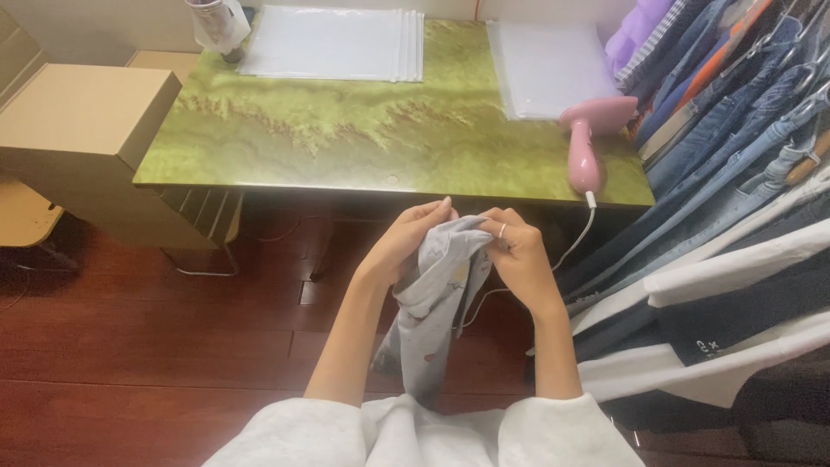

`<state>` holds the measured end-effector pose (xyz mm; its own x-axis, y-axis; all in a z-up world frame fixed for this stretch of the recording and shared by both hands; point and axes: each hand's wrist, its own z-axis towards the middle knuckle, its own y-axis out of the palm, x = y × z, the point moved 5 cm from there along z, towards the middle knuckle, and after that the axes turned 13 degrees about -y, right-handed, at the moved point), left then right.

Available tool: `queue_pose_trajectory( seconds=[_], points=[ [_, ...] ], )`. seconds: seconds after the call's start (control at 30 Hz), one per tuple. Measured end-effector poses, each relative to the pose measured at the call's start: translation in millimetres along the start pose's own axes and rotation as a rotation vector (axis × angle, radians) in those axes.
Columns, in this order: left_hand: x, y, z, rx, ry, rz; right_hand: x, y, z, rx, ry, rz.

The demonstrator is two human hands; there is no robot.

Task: The person lays a gray graphic t-shirt flat on a table and uses a pink handheld garment steamer to remove wrinkles. They steam the front, flip the shirt, and steam the back before folding it.

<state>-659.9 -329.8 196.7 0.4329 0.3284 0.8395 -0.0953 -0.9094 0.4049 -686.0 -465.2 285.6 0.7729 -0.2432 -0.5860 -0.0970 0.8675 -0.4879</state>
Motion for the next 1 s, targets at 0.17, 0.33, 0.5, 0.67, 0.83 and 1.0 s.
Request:
queue_pose_trajectory(
  seconds=[0.17,0.33,0.5,0.67,0.83,1.0],
  points=[
    [11,16,-37,-0.149,0.103,0.078,1,13,-6,-0.055,-0.086,0.206],
    [13,32,-43,-0.372,0.17,0.041,-4,12,-8,-0.023,-0.171,0.35],
    [14,35,-45,-0.412,0.181,-0.062,2,16,-9,-0.01,-0.186,0.355],
    [6,24,-34,-0.405,0.186,-0.023,12,26,-12,-0.033,-0.154,0.424],
    [-7,15,-25,-0.427,0.196,-0.016,4,27,-11,-0.031,-0.059,0.499],
    [26,23,-59,0.14,0.271,0.139,18,19,-11,0.13,0.036,0.337]
  ],
)
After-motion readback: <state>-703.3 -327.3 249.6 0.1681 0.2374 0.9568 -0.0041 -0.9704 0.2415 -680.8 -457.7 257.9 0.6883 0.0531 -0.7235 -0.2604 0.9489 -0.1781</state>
